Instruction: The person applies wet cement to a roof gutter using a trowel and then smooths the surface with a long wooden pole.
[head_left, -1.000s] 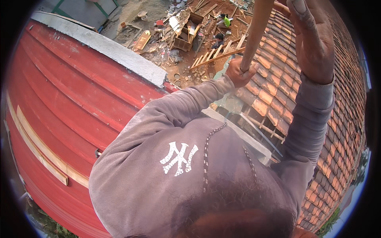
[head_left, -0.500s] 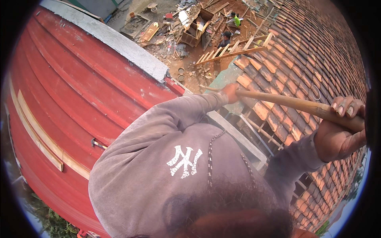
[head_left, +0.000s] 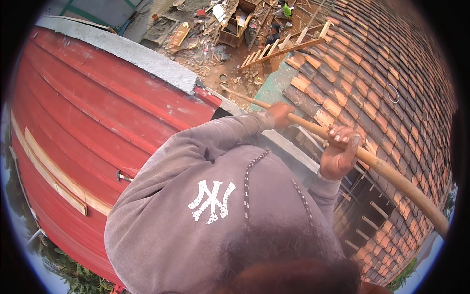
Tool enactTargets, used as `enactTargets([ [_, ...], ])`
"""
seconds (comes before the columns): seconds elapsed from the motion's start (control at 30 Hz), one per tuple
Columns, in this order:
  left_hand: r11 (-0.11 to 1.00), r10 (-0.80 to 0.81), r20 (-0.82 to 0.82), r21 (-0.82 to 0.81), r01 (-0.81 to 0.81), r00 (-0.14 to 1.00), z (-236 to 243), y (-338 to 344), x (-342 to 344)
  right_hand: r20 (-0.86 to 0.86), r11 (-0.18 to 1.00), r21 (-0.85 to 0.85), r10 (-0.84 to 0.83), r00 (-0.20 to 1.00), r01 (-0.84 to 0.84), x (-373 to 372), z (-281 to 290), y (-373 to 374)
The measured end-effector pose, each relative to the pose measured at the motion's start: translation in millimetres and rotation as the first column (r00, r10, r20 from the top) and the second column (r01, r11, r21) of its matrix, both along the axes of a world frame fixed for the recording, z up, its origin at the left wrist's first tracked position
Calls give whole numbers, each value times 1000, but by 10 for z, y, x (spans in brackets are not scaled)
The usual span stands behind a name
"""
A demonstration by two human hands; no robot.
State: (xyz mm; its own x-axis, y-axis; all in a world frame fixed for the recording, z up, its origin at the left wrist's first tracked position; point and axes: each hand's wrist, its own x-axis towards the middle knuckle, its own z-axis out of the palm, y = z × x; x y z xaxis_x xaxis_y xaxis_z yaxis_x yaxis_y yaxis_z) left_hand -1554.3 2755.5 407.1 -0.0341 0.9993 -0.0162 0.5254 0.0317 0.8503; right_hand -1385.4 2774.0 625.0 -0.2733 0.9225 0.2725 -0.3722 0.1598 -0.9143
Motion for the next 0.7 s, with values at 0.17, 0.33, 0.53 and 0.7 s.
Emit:
enactTargets([
  [0.17,997,-60,-35,-53,58,998,-300,-185,122,97,977,-191,118,988,-98,209,-448,-184],
  [0.33,916,-257,-4,-318,243,966,-169,-291,132,272,924,-261,348,897,-280,275,-1044,-330],
  [0.53,922,-175,-130,-370,116,976,-240,-444,31,492,861,-343,505,709,-375,123,-1232,-361],
  [0.7,915,-77,-156,-404,8,985,-548,-539,-115,725,890,-142,392,566,-434,51,-964,-399],
])
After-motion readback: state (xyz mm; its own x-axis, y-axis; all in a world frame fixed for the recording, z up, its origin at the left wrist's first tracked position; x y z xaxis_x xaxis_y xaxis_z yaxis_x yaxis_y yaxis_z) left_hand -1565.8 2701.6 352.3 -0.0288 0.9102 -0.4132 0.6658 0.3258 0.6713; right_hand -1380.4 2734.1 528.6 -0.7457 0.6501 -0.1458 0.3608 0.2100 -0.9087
